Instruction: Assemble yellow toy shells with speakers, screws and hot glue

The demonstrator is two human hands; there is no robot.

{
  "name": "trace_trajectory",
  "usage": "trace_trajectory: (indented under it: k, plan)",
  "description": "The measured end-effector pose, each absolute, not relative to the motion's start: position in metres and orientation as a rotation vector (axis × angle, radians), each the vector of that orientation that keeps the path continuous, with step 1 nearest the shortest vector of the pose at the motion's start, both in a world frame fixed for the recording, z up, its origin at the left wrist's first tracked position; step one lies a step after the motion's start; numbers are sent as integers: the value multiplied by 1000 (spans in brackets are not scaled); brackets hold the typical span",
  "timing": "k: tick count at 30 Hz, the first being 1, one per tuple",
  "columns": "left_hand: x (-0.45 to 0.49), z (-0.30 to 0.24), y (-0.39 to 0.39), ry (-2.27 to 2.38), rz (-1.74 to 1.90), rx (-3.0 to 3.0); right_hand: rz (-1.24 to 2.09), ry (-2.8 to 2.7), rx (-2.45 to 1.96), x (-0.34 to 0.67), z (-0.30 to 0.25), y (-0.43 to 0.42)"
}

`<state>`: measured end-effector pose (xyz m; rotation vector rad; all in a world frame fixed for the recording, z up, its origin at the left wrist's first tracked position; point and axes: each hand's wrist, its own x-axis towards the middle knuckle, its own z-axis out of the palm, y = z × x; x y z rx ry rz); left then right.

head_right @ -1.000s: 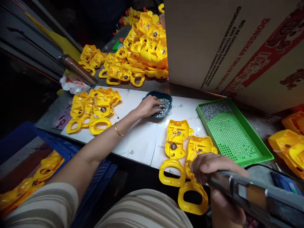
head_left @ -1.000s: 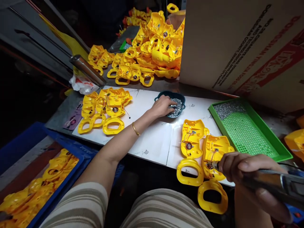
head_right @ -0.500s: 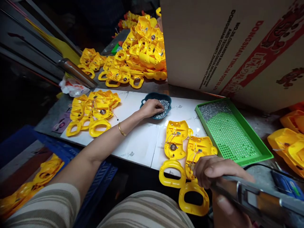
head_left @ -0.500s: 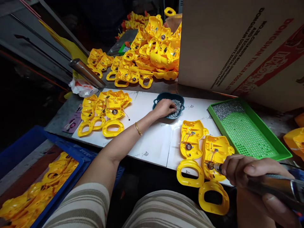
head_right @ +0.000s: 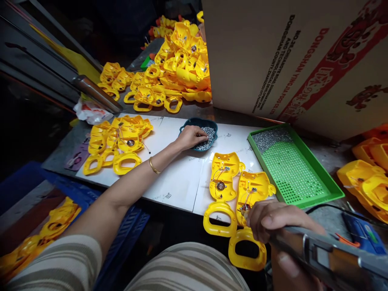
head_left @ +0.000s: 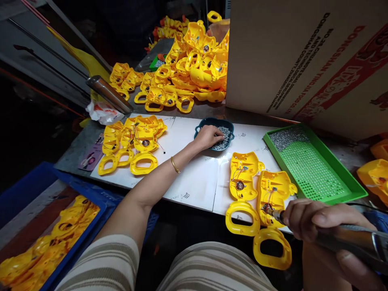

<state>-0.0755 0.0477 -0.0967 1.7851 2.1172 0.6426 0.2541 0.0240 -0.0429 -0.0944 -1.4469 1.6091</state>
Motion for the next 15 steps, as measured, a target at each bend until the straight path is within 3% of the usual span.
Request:
trace_trajectory:
  k: [7,12,15]
  plan:
    - [-69,-87,33,2251,823,1829,1690,-1421,-163,257,-43,24]
    - [-18,-80,-16,1918,1201,2174,1675,-1410,-183,248,-39,27]
    - [24,-87,-51,1765,1393,2056,1660,-1352,-240,240,-31,28]
